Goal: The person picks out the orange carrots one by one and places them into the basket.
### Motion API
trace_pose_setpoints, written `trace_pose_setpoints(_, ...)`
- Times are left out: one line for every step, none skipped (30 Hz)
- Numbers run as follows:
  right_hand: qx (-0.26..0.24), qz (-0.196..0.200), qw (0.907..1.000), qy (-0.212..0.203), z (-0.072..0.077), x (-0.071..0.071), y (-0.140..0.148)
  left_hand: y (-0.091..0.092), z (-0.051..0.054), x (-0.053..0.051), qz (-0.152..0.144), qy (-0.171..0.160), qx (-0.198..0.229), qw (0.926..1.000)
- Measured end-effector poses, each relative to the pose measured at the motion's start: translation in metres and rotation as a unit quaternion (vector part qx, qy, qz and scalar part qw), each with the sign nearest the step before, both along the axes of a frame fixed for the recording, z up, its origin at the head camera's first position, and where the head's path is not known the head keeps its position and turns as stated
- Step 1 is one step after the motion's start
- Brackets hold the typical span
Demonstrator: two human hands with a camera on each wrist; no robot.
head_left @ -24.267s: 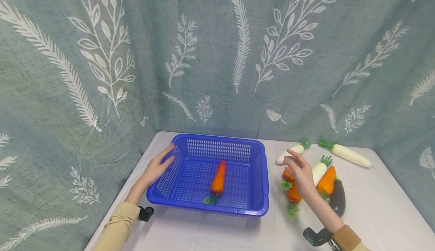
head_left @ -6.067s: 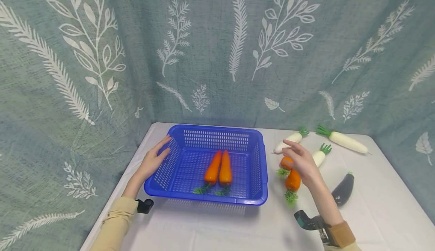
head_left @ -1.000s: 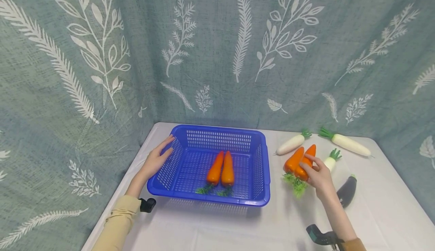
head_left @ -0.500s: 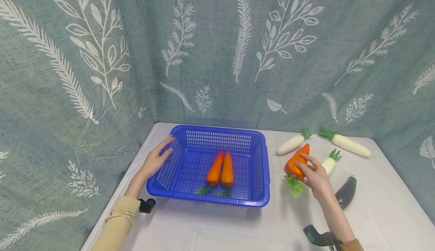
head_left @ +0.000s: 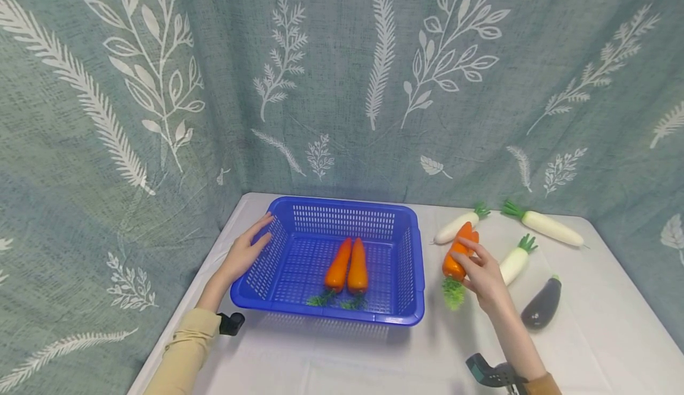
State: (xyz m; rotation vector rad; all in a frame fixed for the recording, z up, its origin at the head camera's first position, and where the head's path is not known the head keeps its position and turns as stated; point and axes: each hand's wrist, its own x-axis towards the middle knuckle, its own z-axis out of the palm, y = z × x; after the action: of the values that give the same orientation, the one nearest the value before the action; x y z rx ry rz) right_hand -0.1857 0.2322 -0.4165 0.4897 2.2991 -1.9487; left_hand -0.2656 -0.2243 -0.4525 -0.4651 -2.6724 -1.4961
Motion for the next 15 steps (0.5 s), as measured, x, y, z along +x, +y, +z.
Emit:
trace_pose_setpoints(0.0, -0.001, 1.0, -0.001, 0.001, 0.0, -0.002, 0.0, 0.0, 0.0, 0.0, 0.0, 0.0, 1.0)
trace_pose_setpoints(0.001, -0.001, 1.0, 0.001, 0.002, 0.0, -0.004, 0.0, 0.0, 0.0, 0.0, 0.001, 0.0, 1.0)
trace_pose_setpoints(0.002, -0.001, 1.0, 0.002, 0.002, 0.0, -0.005, 0.0, 0.0, 0.0, 0.0, 0.0, 0.0, 1.0)
trace_pose_setpoints(0.004, 0.0, 1.0, 0.003, 0.003, 0.0, -0.007, 0.0, 0.0, 0.0, 0.001, 0.0, 0.0, 1.0)
trace_pose_setpoints(0.003, -0.001, 1.0, 0.006, 0.003, 0.0, -0.009, 0.0, 0.0, -0.001, 0.001, 0.0, 0.0, 1.0)
trace_pose_setpoints(0.006, -0.001, 1.0, 0.007, 0.004, 0.0, -0.01, 0.0, -0.001, -0.001, 0.001, 0.0, 0.001, 1.0)
trace_pose_setpoints(0.007, -0.002, 0.9999, 0.008, 0.004, 0.0, -0.012, 0.0, -0.001, -0.001, 0.0, -0.002, 0.001, 1.0)
trace_pose_setpoints(0.005, -0.003, 0.9999, 0.009, 0.004, 0.0, -0.013, 0.0, -0.001, -0.001, 0.0, -0.002, 0.002, 1.0)
trace_pose_setpoints(0.002, -0.003, 0.9999, 0.011, 0.004, 0.0, -0.015, 0.0, -0.001, -0.001, 0.0, -0.003, 0.002, 1.0)
trace_pose_setpoints(-0.002, -0.004, 0.9999, 0.011, 0.004, 0.0, -0.017, 0.0, -0.001, -0.001, 0.0, -0.003, 0.002, 1.0)
trace_pose_setpoints(-0.007, -0.004, 0.9999, 0.013, 0.004, -0.001, -0.018, 0.0, -0.001, -0.001, 0.001, -0.003, 0.001, 1.0)
trace_pose_setpoints(-0.013, -0.005, 0.9998, 0.013, 0.005, -0.001, -0.02, 0.0, 0.0, -0.001, 0.001, -0.002, 0.0, 1.0)
trace_pose_setpoints(-0.021, -0.004, 0.9997, 0.015, 0.005, -0.001, -0.022, 0.001, 0.0, -0.001, 0.001, -0.001, -0.001, 1.0)
trace_pose_setpoints(-0.026, -0.003, 0.9995, 0.016, 0.005, -0.001, -0.024, 0.001, 0.0, -0.001, 0.001, 0.001, -0.003, 1.0)
trace_pose_setpoints(-0.03, -0.002, 0.9994, 0.017, 0.006, -0.001, -0.025, 0.001, 0.0, -0.001, 0.002, 0.0, -0.004, 1.0)
